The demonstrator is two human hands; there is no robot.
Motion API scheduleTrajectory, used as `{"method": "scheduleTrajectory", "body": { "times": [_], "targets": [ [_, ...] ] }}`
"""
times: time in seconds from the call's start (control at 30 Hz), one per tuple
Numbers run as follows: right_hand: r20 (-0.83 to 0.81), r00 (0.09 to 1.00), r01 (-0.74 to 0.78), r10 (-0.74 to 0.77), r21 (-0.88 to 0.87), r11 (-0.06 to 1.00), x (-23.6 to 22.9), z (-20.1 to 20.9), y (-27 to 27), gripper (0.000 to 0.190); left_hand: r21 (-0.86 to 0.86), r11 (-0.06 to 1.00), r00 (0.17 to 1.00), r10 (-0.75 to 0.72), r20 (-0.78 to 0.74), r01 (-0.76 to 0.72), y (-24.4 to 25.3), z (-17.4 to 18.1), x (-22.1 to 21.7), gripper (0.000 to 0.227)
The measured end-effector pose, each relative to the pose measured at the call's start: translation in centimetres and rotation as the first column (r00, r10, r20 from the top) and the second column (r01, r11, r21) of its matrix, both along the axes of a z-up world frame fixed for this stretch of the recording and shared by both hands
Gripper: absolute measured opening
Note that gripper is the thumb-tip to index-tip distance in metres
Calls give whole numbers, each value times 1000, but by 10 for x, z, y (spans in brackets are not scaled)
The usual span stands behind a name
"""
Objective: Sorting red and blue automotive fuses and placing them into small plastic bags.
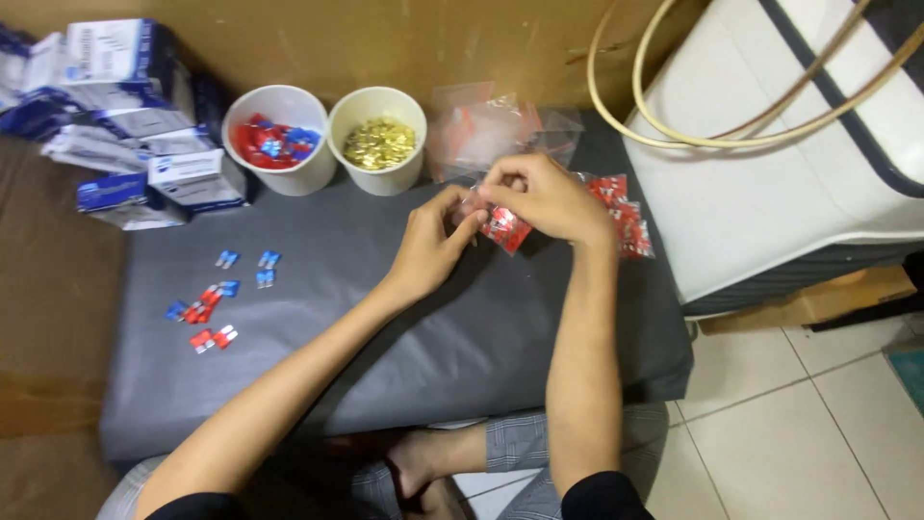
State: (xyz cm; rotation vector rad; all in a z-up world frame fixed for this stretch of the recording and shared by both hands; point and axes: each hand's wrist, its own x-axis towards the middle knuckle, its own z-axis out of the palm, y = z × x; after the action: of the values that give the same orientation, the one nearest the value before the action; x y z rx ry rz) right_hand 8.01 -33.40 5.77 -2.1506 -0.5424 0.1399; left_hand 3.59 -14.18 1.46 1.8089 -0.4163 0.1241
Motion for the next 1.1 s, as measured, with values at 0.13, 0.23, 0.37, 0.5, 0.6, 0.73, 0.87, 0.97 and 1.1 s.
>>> {"method": "scheduleTrajectory", "body": {
  "times": [0.13,0.23,0.37,0.5,0.6,0.73,0.87,0.97,1.1],
  "targets": [
    [310,939,165,-148,-31,986,-8,11,17,13,-76,990,993,-117,-23,115,-20,-23,18,33],
    [385,917,98,-100,26,995,-22,24,36,3,-80,986,989,-140,53,144,-31,-38,21,66],
    [409,911,15,-52,93,996,-39,35,43,6,-4,980,978,-200,60,201,-45,-51,24,56],
    [445,895,-9,-40,108,994,-53,48,52,6,138,949,953,-294,74,282,-59,-65,23,45],
    [400,916,-69,26,93,993,-58,50,51,4,241,911,930,-360,75,333,-69,-76,19,38],
    [325,944,-66,54,24,998,-55,51,23,5,343,853,898,-436,57,393,-81,-86,9,35],
    [58,989,142,-136,-137,980,-53,35,-35,14,510,785,833,-511,211,352,-93,-25,2,28],
    [28,959,283,-282,-153,947,-53,21,-71,14,516,812,792,-494,359,273,-93,-5,-6,17],
    [58,918,395,-393,-37,918,-52,10,-102,16,339,884,809,-444,385,323,-93,-11,-8,26]
  ]
}}
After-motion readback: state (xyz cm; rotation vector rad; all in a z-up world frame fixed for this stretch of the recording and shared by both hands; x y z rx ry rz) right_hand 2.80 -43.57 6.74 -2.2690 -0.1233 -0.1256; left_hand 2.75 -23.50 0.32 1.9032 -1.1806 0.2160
